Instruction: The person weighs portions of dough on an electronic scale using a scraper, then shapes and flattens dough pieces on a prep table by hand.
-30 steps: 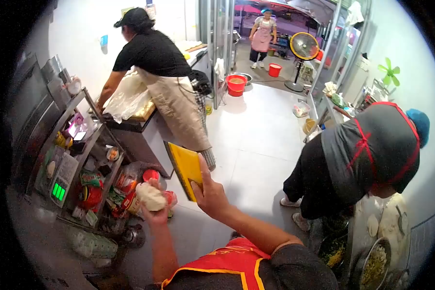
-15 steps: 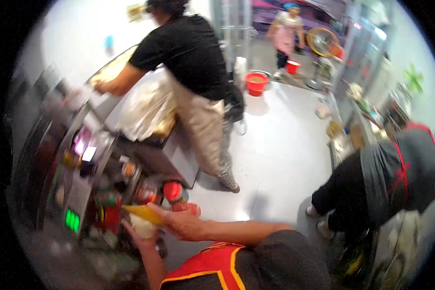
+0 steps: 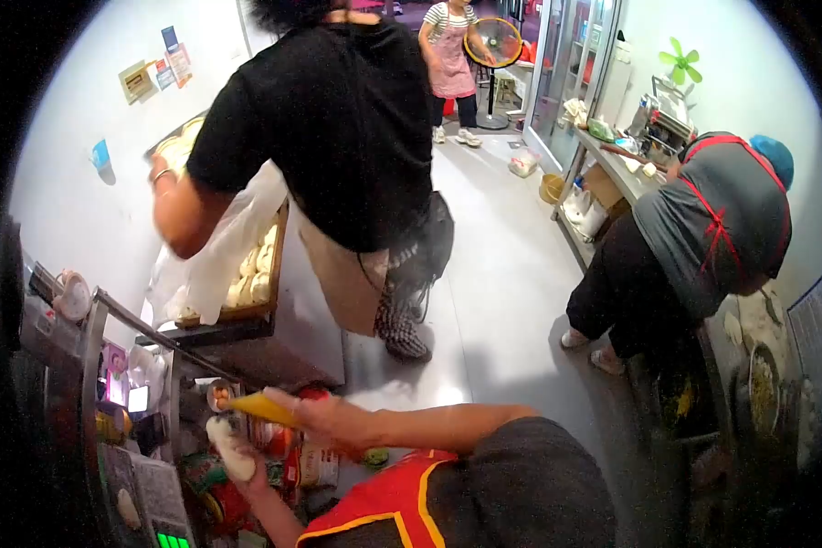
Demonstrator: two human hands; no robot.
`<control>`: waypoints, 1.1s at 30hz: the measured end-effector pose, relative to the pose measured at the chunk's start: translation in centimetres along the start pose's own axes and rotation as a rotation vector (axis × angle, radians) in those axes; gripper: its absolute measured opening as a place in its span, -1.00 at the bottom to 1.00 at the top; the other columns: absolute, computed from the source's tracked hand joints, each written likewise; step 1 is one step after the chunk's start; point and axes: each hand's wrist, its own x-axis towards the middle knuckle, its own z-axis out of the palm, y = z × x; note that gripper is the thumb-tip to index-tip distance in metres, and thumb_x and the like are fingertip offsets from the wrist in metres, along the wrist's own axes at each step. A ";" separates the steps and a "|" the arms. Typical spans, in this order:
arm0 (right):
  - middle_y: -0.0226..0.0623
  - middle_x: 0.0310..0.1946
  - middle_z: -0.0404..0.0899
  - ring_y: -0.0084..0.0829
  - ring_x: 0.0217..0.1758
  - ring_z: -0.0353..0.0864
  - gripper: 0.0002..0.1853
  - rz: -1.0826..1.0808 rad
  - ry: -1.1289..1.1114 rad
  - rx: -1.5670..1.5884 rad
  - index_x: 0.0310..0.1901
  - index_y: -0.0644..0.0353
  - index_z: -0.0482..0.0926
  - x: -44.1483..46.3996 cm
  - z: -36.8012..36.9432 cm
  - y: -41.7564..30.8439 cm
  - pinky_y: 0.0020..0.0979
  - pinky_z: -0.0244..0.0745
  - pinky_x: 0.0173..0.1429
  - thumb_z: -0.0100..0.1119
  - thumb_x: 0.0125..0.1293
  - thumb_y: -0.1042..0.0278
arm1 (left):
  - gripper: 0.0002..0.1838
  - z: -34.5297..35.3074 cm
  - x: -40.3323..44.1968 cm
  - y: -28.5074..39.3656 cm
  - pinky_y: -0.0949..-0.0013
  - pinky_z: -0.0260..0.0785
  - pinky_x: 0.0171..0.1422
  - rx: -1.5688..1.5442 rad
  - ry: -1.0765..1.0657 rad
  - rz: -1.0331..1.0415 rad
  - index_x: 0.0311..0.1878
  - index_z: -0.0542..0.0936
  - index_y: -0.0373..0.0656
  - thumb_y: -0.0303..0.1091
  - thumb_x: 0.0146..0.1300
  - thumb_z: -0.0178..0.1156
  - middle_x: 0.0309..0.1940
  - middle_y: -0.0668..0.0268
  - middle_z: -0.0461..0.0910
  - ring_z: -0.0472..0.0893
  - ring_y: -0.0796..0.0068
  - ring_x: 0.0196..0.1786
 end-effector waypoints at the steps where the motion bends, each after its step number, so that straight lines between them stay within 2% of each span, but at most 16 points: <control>1: 0.05 -0.35 0.54 -0.07 -0.38 0.57 -0.30 0.014 0.084 -0.007 0.44 -0.10 -0.11 0.0 1.2 1.1 -0.19 0.48 -0.28 -0.05 0.33 0.35 | -0.46 1.6 1.5 -0.7 0.25 0.44 0.01 0.476 0.099 0.106 0.39 0.12 -0.06 -0.05 0.44 -0.19 0.19 0.30 0.34 0.50 0.34 0.03; 2: 0.07 -0.35 0.53 -0.06 -0.39 0.56 -0.32 0.029 0.167 -0.012 0.44 -0.09 -0.05 0.0 2.5 2.1 -0.19 0.49 -0.29 -0.04 0.34 0.34 | -0.48 3.3 2.9 -1.4 0.33 0.44 -0.03 0.863 0.238 0.171 0.38 0.16 -0.06 -0.07 0.45 -0.19 0.15 0.35 0.38 0.52 0.42 -0.03; 3: 0.07 -0.31 0.54 -0.07 -0.37 0.58 -0.32 0.002 0.222 -0.113 0.44 -0.07 -0.05 -0.3 2.8 1.9 -0.18 0.50 -0.28 -0.01 0.34 0.30 | -0.51 2.4 2.6 0.1 0.38 0.46 -0.09 1.051 0.177 0.088 0.35 0.22 -0.05 -0.07 0.44 -0.17 0.10 0.40 0.41 0.50 0.49 -0.09; 5: 0.10 -0.26 0.56 -0.05 -0.33 0.62 -0.28 0.016 0.335 -0.170 0.43 -0.03 -0.06 -1.0 3.2 0.5 -0.15 0.52 -0.26 0.07 0.31 0.28 | -0.51 1.6 2.5 1.9 0.21 0.41 0.13 0.146 -0.154 -0.165 0.28 0.29 -0.02 -0.05 0.36 -0.01 0.03 0.29 0.48 0.50 0.36 0.02; 6: 0.09 -0.24 0.57 0.02 -0.30 0.63 -0.25 0.143 0.375 -0.297 0.43 -0.02 -0.07 -1.4 3.6 0.4 -0.14 0.53 -0.24 0.09 0.29 0.32 | -0.47 2.1 2.5 2.5 0.04 0.39 0.17 -0.099 0.012 -0.273 0.28 0.29 -0.08 -0.02 0.34 0.01 0.18 0.11 0.38 0.38 0.16 0.21; 8: 0.12 -0.23 0.59 0.08 -0.31 0.63 -0.22 -0.020 0.504 -0.248 0.42 0.03 -0.06 -0.7 3.7 -0.3 -0.13 0.55 -0.27 0.12 0.24 0.45 | -0.39 4.6 2.7 3.3 -0.09 0.29 0.27 -0.186 -0.019 -0.312 0.28 0.28 -0.13 0.05 0.29 0.05 0.28 -0.05 0.25 0.12 -0.11 0.39; 9: 0.12 -0.06 0.55 -0.07 -0.10 0.64 -0.21 0.097 0.475 -0.273 0.44 0.09 -0.13 -0.9 4.0 0.0 -0.23 0.55 -0.07 0.07 0.25 0.51 | -0.45 5.0 2.6 4.0 -0.12 0.27 0.28 -0.244 -0.031 -0.324 0.27 0.29 -0.14 -0.04 0.32 0.04 0.26 -0.04 0.28 0.17 -0.09 0.38; 11: 0.14 0.03 0.49 -0.09 -0.03 0.62 -0.22 0.107 0.536 -0.297 0.43 0.11 -0.13 -0.5 4.1 -1.4 -0.24 0.54 -0.03 0.06 0.25 0.52 | -0.44 2.1 3.3 5.7 0.00 0.37 0.22 -0.129 -0.044 -0.339 0.33 0.21 -0.12 -0.11 0.35 0.04 0.28 0.04 0.28 0.36 0.04 0.27; 12: 0.15 -0.03 0.51 -0.04 -0.09 0.62 -0.22 0.089 0.565 -0.318 0.43 0.11 -0.11 -0.4 4.2 -1.7 -0.22 0.55 -0.07 0.07 0.24 0.51 | -0.53 1.2 3.3 6.3 0.13 0.49 0.07 -0.111 0.031 -0.378 0.26 0.26 -0.11 -0.19 0.36 0.04 0.13 0.11 0.43 0.54 0.17 0.04; 15: 0.17 -0.11 0.54 0.06 -0.18 0.63 -0.24 0.025 0.641 -0.372 0.42 0.11 -0.08 0.7 4.0 -2.1 -0.19 0.56 -0.13 0.07 0.23 0.49 | -0.60 -1.1 3.2 7.5 0.27 0.55 -0.16 0.116 0.049 -0.455 0.17 0.33 -0.12 -0.20 0.34 0.08 -0.05 0.18 0.50 0.56 0.31 -0.20; 16: 0.18 -0.08 0.53 0.06 -0.15 0.63 -0.25 0.005 0.658 -0.382 0.41 0.12 -0.08 1.2 3.6 -1.8 -0.19 0.55 -0.09 0.06 0.24 0.49 | -0.65 -0.4 2.7 7.3 0.34 0.52 -0.32 0.240 0.193 -0.406 0.09 0.37 -0.11 -0.19 0.33 0.10 -0.20 0.24 0.50 0.53 0.38 -0.33; 18: 0.18 0.11 0.41 0.00 0.05 0.55 -0.26 -0.014 0.688 -0.392 0.41 0.14 -0.07 2.9 2.1 -2.4 -0.21 0.48 0.07 0.02 0.23 0.51 | -0.66 -0.7 2.6 7.3 0.37 0.50 -0.34 0.178 0.239 -0.401 0.07 0.38 -0.11 -0.18 0.32 0.11 -0.22 0.24 0.49 0.52 0.40 -0.34; 21: 0.07 0.14 0.38 -0.11 0.12 0.50 -0.28 0.000 0.811 -0.340 0.40 0.19 -0.04 6.0 -0.3 -2.4 -0.28 0.38 0.20 0.02 0.23 0.52 | -0.63 -2.2 2.5 7.1 0.34 0.47 -0.29 0.211 0.286 -0.339 0.00 0.40 -0.10 -0.08 0.27 0.17 -0.29 0.24 0.49 0.51 0.39 -0.31; 24: -0.13 0.11 0.39 -0.31 0.17 0.41 -0.34 -0.043 0.839 -0.070 0.35 0.30 0.06 9.0 -2.9 -1.4 -0.38 0.25 0.31 0.02 0.21 0.54 | -0.52 -1.3 2.2 7.0 0.28 0.43 -0.26 0.270 0.331 -0.263 -0.05 0.42 -0.10 0.11 0.22 0.16 -0.30 0.24 0.49 0.50 0.34 -0.29; 31: -0.24 -0.10 0.53 -0.35 -0.08 0.57 -0.62 0.036 0.794 0.666 0.07 0.33 0.36 14.7 -8.7 2.5 -0.38 0.47 0.07 0.07 0.19 0.56 | -0.16 4.6 -0.6 7.7 0.14 0.42 -0.13 0.088 0.162 -0.180 0.11 0.40 -0.11 0.48 0.05 0.01 -0.18 0.14 0.50 0.52 0.22 -0.22; 33: -0.21 -0.10 0.54 -0.32 -0.10 0.60 -0.67 0.027 0.800 0.695 0.03 0.36 0.37 18.1 -11.4 2.7 -0.33 0.54 -0.01 0.04 0.20 0.57 | -0.11 3.7 -1.1 8.4 0.17 0.48 -0.23 0.069 0.192 -0.198 0.17 0.38 -0.09 0.54 0.07 -0.12 0.03 0.04 0.47 0.55 0.15 -0.14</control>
